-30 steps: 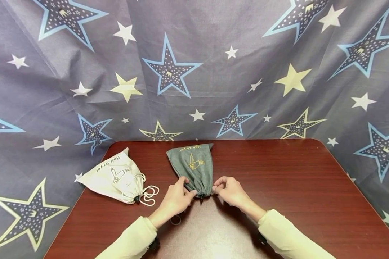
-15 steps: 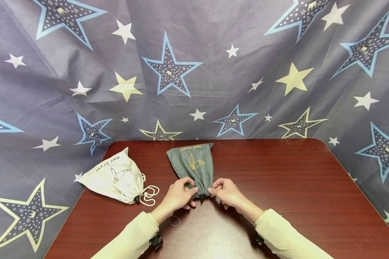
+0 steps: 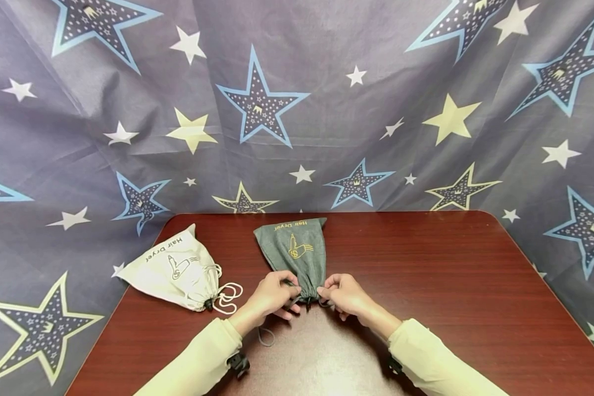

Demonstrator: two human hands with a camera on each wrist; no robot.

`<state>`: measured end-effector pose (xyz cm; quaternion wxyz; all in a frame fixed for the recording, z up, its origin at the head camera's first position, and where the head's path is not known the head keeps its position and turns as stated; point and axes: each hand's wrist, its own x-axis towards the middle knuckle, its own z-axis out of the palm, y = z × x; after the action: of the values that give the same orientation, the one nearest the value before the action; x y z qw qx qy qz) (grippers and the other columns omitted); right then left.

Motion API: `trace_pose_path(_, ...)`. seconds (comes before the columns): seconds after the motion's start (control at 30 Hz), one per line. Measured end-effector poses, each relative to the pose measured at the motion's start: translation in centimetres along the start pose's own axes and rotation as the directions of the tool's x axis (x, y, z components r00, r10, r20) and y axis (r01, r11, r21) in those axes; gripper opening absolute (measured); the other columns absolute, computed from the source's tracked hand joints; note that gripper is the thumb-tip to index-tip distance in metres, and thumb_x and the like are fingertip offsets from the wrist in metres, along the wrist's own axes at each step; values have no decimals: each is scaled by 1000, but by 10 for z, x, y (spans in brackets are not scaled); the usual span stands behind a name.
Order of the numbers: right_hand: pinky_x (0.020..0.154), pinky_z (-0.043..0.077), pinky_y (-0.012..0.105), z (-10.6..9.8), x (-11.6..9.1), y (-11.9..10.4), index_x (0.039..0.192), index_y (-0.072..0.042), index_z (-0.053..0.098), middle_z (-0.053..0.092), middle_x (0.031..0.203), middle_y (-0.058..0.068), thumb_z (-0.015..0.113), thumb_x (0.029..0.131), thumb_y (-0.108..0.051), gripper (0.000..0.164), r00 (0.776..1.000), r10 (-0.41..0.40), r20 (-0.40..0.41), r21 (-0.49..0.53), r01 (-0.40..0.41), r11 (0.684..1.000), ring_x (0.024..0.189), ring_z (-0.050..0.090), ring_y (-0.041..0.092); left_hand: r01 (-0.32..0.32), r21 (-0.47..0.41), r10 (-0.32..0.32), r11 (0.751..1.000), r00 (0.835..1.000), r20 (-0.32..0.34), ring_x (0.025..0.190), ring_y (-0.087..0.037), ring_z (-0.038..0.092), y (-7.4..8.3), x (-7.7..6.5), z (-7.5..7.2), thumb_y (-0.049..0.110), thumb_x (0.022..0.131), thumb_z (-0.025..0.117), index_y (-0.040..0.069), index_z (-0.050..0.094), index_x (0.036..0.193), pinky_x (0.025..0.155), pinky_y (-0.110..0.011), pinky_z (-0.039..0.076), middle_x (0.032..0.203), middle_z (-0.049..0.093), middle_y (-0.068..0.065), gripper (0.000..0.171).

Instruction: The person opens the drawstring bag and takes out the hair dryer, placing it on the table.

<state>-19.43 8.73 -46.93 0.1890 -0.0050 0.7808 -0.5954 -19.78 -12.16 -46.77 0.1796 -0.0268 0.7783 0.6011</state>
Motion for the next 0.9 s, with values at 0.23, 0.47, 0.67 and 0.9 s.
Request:
trace_pose_path(0.23, 44, 39, 25, 1, 1, 1, 95, -2, 60, 71, 85, 11, 65, 102, -10, 12, 1000, 13, 8, 9, -13, 1000, 47, 37, 8, 27, 3, -27, 1000, 1000, 1, 66, -27, 76, 0, 2, -2, 4, 96, 66, 3, 63, 105, 44, -27, 53, 92, 67, -12, 9)
trace_pose_path(0.47, 44, 38, 25, 2, 1, 1, 93, -2, 60, 69, 83, 10, 64, 101, -9, 11, 1000, 10, 4, 24, -10, 1000, 47, 37, 8, 51, -21, -51, 998, 998, 23, 67, -28, 76, 2, 4, -4, 3, 94, 64, 3, 61, 104, 42, -24, 50, 93, 65, -13, 10)
trace_pose_path(0.67, 44, 39, 25, 2, 1, -1, 93, -2, 59, 68, 83, 11, 64, 101, -8, 11, 1000, 12, 7, 24, -13, 1000, 48, 38, 9, 66, -13, -65, 998, 997, 38, 67, -26, 76, 4, 6, -5, 5, 96, 66, 3, 62, 105, 43, -25, 51, 93, 68, -13, 10)
trace_pose_path(0.9, 45, 39, 26, 1, 0, -2, 92, 0, 59, 67, 83, 11, 65, 100, -7, 12, 1000, 11, 18, 45, -12, 999, 49, 37, 10, 56, -8, -56, 998, 997, 45, 69, -25, 76, 2, 9, -6, 4, 95, 68, 2, 63, 103, 43, -25, 51, 93, 71, -13, 10)
